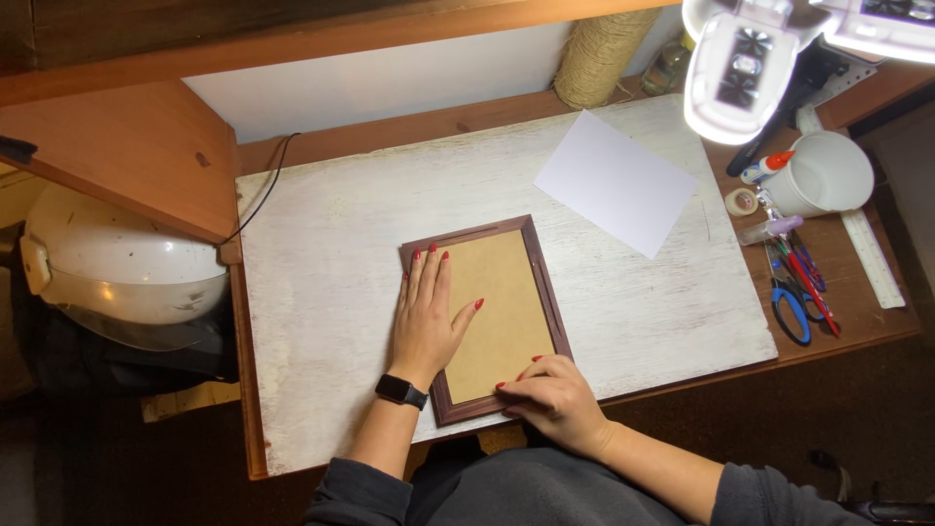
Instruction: The recorder opens a folder of art supplies and disassembles a picture frame for a task.
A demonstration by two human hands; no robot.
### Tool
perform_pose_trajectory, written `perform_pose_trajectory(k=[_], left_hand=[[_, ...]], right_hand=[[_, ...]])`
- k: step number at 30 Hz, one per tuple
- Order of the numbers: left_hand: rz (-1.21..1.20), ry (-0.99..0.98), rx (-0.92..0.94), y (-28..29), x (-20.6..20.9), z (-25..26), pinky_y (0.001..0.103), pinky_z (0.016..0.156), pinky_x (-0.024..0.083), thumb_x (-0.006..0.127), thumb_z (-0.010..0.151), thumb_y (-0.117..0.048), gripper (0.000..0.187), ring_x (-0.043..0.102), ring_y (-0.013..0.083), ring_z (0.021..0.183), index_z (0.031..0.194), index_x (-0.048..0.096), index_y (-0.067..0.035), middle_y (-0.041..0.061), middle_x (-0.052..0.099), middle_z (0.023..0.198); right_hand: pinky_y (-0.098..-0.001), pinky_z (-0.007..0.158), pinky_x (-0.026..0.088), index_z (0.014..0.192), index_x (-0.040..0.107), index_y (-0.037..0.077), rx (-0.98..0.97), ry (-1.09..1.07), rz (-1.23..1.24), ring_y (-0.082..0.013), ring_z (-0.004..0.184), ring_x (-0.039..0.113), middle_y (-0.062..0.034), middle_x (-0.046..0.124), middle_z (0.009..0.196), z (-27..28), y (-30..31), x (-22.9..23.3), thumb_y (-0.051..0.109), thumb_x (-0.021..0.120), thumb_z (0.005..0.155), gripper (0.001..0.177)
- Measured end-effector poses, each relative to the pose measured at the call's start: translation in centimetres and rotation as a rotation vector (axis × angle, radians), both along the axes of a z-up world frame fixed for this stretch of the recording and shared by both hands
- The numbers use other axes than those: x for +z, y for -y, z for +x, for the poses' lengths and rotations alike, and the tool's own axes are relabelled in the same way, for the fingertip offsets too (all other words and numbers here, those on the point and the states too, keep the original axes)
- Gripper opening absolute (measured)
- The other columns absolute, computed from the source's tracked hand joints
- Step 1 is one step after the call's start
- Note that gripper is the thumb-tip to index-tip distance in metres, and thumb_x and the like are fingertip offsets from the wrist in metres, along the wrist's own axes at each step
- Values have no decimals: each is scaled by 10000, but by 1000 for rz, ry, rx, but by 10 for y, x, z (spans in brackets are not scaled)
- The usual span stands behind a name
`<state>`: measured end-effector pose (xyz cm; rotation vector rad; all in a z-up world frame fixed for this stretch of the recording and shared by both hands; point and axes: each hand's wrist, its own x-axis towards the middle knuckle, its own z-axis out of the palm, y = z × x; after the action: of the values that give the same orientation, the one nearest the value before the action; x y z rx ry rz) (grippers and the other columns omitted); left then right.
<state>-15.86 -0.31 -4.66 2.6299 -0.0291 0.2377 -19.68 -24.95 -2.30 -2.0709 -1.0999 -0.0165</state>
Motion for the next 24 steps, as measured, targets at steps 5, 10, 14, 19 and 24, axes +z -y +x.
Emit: perform_pose_trajectory(k=[5, 10, 14, 19, 24], left_hand=[[8, 2, -6, 0, 2, 0, 477, 1227, 243, 637, 944, -504, 847, 230, 371, 1528, 1542, 349, 24, 207, 295, 1635], [21, 3, -6, -1, 1, -1, 480, 1227, 244, 641, 944, -509, 848, 234, 371, 1530, 1537, 349, 23, 212, 298, 1631], [12, 20, -8, -1, -1, 0, 478, 1232, 248, 648, 945, -506, 850, 237, 377, 1531, 1535, 344, 26, 215, 303, 1634], [-262, 35, 114, 10, 1, -22, 469, 1235, 204, 635, 969, -364, 791, 147, 414, 1543, 1555, 296, 45, 272, 195, 1657], [-994, 21, 364, 28, -26, -85, 426, 1262, 202, 528, 1029, -207, 683, 191, 316, 1583, 1600, 216, 1, 196, 183, 1705]], right_hand=[[-344, 862, 432, 898, 838, 180, -173, -334, -133, -169, 831, 591, 34, 738, 780, 2, -9, 1, 201, 925, 617, 295], [-332, 870, 435, 881, 842, 188, -195, -397, -161, -160, 810, 581, 43, 719, 751, 1, -7, -6, 202, 931, 620, 276], [-343, 848, 439, 870, 854, 194, -179, -290, -113, -156, 790, 559, 38, 676, 721, -1, -4, -13, 196, 923, 615, 265], [-455, 1013, 358, 1120, 764, 226, -89, -58, -158, -207, 1010, 586, 12, 689, 991, -2, 7, -4, 283, 936, 640, 512], [-568, 1164, 144, 1471, 396, 197, -227, 121, -180, -477, 1412, 266, -222, 340, 1545, 22, 7, 22, 486, 922, 532, 1114]])
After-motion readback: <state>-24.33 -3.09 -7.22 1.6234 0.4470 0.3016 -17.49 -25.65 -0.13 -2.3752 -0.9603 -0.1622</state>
